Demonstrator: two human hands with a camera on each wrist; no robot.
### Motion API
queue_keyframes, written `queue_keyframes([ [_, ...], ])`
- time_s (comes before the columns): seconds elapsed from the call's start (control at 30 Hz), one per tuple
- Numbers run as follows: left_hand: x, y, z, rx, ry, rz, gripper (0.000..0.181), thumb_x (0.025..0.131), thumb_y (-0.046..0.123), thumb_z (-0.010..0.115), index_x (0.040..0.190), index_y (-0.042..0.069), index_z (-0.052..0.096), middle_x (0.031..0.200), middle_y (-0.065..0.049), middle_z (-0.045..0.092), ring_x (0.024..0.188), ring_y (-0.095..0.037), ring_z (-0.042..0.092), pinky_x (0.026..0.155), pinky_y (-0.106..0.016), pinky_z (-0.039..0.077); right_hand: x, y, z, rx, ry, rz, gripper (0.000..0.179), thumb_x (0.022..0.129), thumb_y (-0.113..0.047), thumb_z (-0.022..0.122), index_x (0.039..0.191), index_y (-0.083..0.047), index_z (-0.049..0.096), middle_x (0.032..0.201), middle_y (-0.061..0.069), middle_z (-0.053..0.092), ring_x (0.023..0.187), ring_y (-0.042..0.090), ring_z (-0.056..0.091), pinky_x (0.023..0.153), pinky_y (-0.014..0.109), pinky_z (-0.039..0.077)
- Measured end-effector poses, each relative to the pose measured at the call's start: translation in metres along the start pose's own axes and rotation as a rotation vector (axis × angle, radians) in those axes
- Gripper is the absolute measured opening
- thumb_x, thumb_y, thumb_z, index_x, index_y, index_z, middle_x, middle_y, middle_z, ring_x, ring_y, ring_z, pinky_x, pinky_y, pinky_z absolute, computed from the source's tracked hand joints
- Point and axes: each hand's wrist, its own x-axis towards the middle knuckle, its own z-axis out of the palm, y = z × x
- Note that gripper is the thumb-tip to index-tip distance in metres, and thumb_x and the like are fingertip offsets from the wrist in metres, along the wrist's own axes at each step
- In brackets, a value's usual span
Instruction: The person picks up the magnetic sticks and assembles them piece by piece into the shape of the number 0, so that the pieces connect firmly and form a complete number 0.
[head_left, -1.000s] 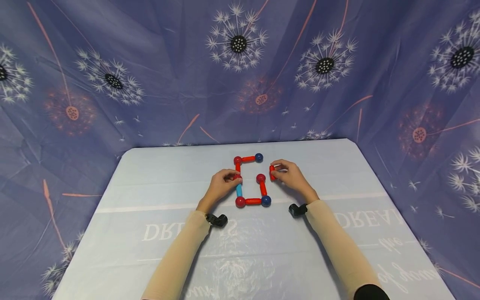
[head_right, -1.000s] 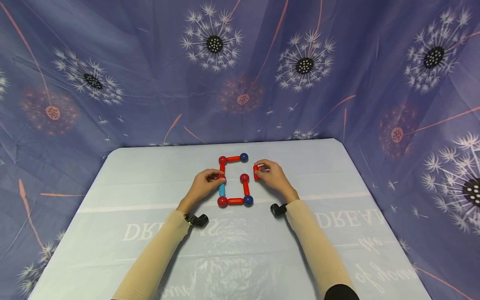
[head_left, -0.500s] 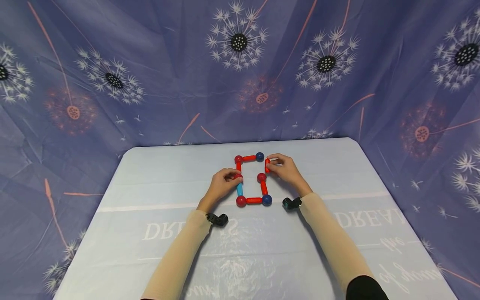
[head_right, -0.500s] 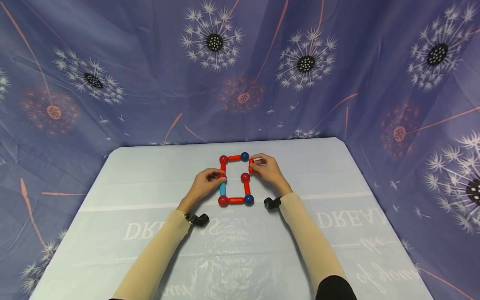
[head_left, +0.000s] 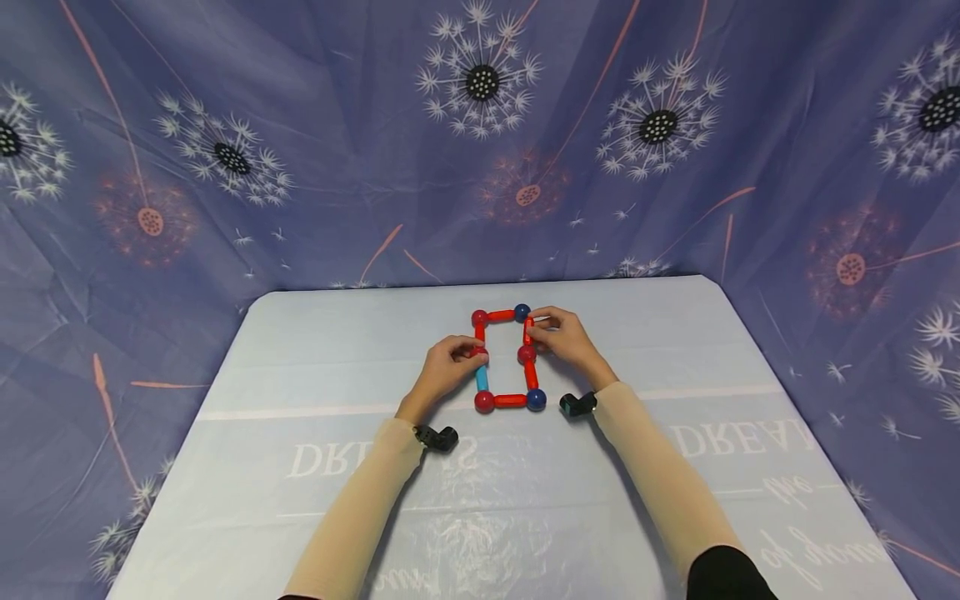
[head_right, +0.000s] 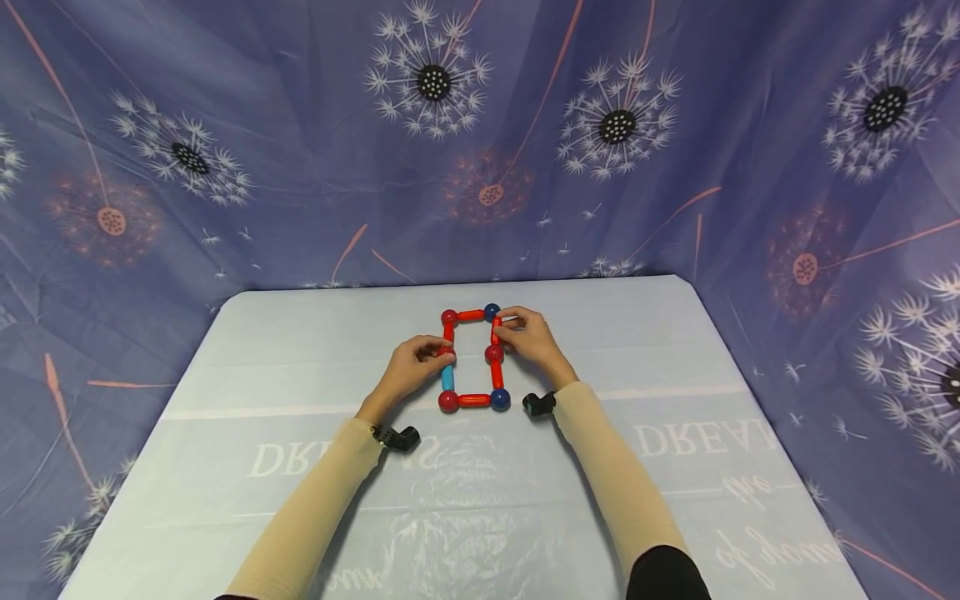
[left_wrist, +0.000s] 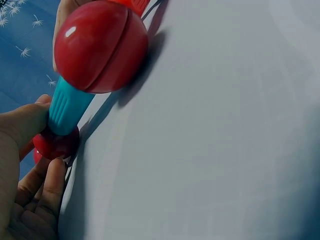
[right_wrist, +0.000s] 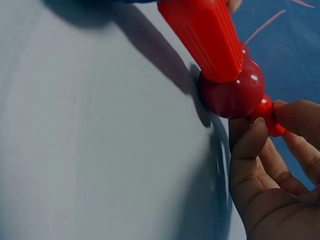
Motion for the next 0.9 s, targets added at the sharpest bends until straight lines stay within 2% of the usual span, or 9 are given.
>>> queue_keyframes([
  [0.3, 0.000, 0.003, 0.000, -0.004, -0.003, -0.014, 0.030, 0.093, 0.024, 0.079, 0.120, 0.011, 0.075, 0.110, -0.010, 0.070, 0.093, -0.021, 0.064, 0.085, -0.030, 0.053, 0.004, 0.000, 0.003, -0.022, -0.005, 0.032, 0.036, 0.099, -0.015, 0.070, 0.134, -0.009, 0.064, 0.123, 0.022, 0.071, 0.077, 0.017, 0.070, 0.070, 0.028, 0.061],
  [0.47, -0.001, 0.002, 0.001, 0.001, 0.004, -0.008, 0.029, 0.092, 0.023, 0.079, 0.118, 0.010, 0.076, 0.108, -0.010, 0.069, 0.091, -0.019, 0.064, 0.084, -0.029, 0.055, 0.005, 0.000, 0.002, 0.004, -0.022, 0.055, 0.041, 0.099, -0.017, 0.071, 0.136, -0.004, 0.060, 0.123, 0.023, 0.072, 0.079, 0.017, 0.069, 0.073, 0.029, 0.060],
  [0.73, 0.000, 0.000, 0.001, 0.007, 0.001, 0.001, 0.030, 0.092, 0.025, 0.079, 0.119, 0.011, 0.075, 0.109, -0.009, 0.070, 0.091, -0.018, 0.065, 0.083, -0.028, 0.054, 0.009, 0.001, 0.004, 0.040, -0.021, 0.109, 0.035, 0.098, -0.017, 0.072, 0.127, -0.001, 0.061, 0.121, 0.023, 0.072, 0.080, 0.015, 0.070, 0.072, 0.028, 0.061],
  [0.9, 0.000, 0.001, 0.001, 0.007, -0.003, 0.004, 0.030, 0.093, 0.025, 0.079, 0.119, 0.011, 0.075, 0.110, -0.010, 0.070, 0.092, -0.018, 0.065, 0.083, -0.027, 0.054, 0.011, 0.004, 0.005, 0.050, -0.019, 0.104, 0.030, 0.098, -0.017, 0.072, 0.122, 0.000, 0.063, 0.114, 0.021, 0.074, 0.078, 0.014, 0.069, 0.070, 0.027, 0.061],
])
